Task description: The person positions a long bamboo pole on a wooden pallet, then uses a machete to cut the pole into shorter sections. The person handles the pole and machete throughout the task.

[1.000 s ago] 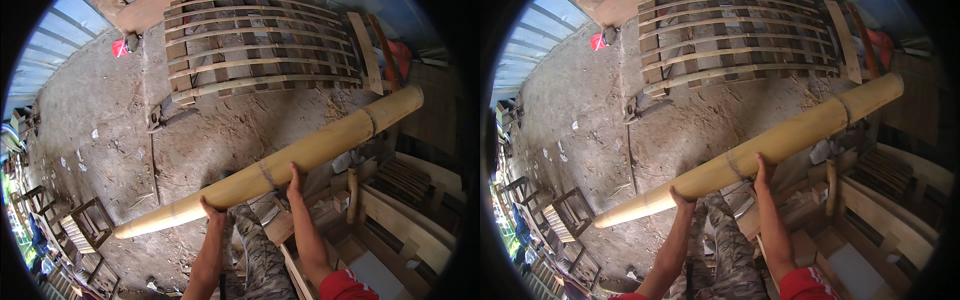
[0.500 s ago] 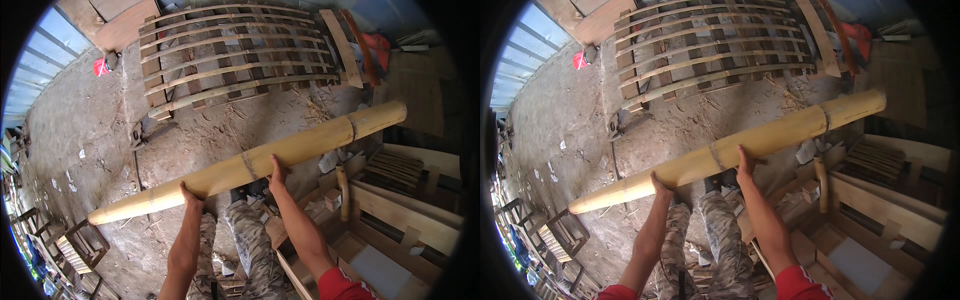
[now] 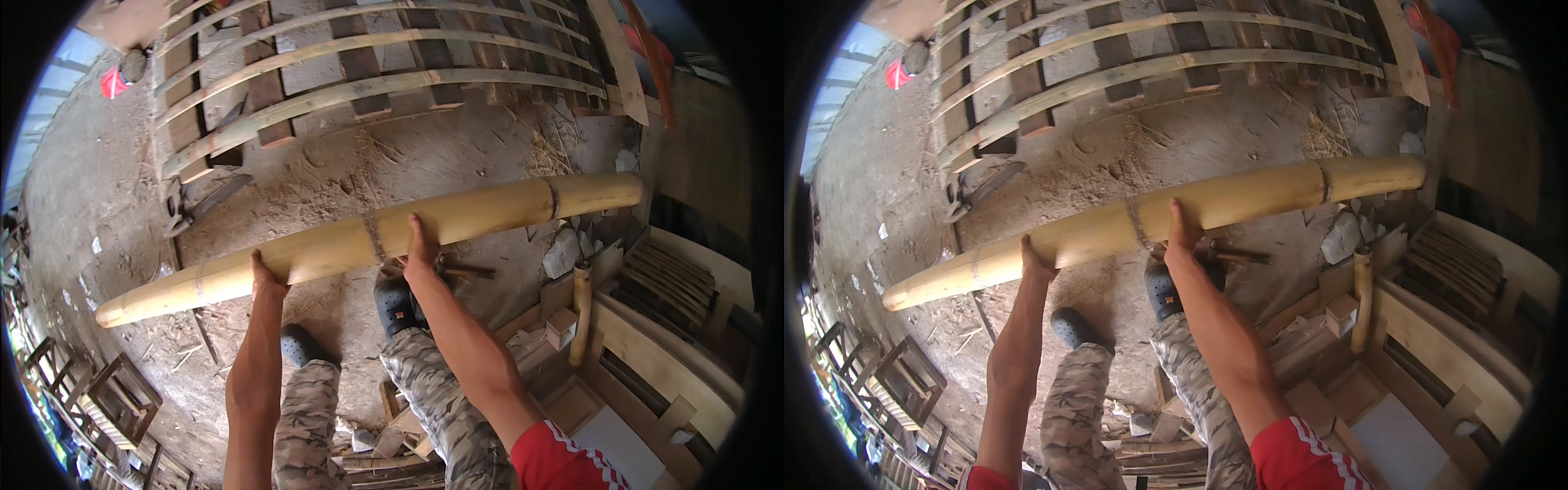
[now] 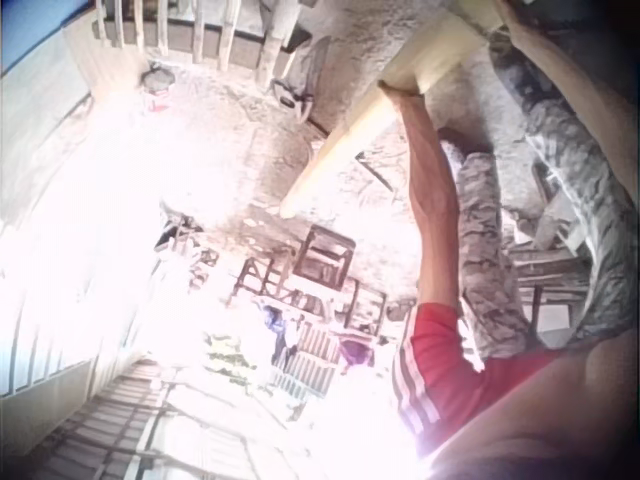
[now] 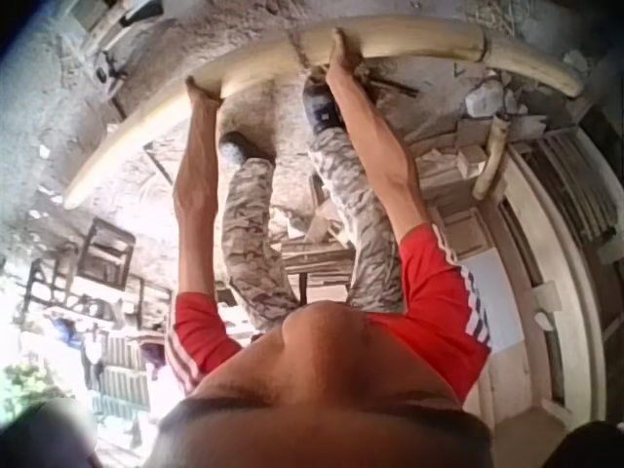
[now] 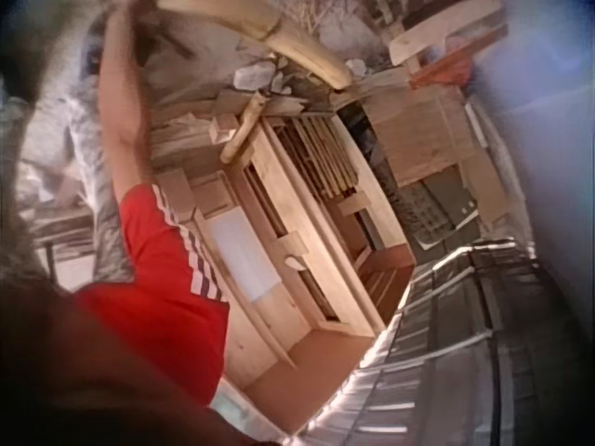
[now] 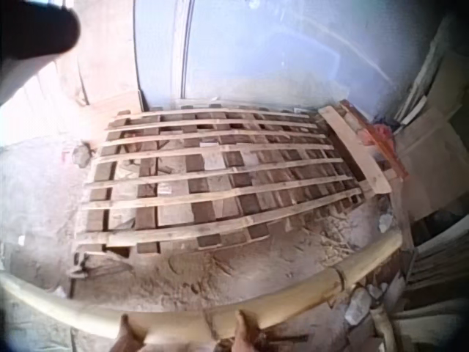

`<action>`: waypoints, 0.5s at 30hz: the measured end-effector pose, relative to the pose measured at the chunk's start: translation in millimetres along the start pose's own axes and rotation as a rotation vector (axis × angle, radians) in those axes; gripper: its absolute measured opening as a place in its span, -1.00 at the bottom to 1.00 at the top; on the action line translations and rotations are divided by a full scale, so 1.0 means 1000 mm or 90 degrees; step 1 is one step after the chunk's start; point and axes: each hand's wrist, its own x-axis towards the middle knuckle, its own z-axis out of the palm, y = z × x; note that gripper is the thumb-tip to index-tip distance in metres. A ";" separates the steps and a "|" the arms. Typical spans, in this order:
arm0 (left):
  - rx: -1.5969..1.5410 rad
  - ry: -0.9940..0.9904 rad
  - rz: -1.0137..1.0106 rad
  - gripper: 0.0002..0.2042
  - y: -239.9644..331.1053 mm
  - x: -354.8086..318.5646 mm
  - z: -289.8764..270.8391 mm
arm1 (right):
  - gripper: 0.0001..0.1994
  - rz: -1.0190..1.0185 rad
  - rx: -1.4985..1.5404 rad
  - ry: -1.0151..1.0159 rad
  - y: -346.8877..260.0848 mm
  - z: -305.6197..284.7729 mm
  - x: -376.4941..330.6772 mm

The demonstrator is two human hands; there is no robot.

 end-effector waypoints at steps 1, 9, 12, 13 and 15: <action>-0.012 -0.019 0.013 -0.34 -0.002 0.016 0.000 | -0.02 -0.003 -0.039 0.059 0.007 0.008 0.014; 0.569 0.266 0.193 0.15 -0.005 0.031 0.021 | 0.01 -0.077 -0.323 0.014 0.039 0.008 0.077; 0.779 0.255 0.257 0.19 -0.010 0.031 0.006 | 0.01 -0.145 -0.462 -0.087 0.040 -0.009 0.082; 0.865 0.250 0.268 0.16 -0.014 0.027 0.010 | 0.00 -0.160 -0.510 -0.112 0.040 -0.018 0.087; 1.037 0.242 0.289 0.12 -0.022 0.005 0.019 | -0.03 -0.167 -0.526 -0.114 0.038 -0.035 0.093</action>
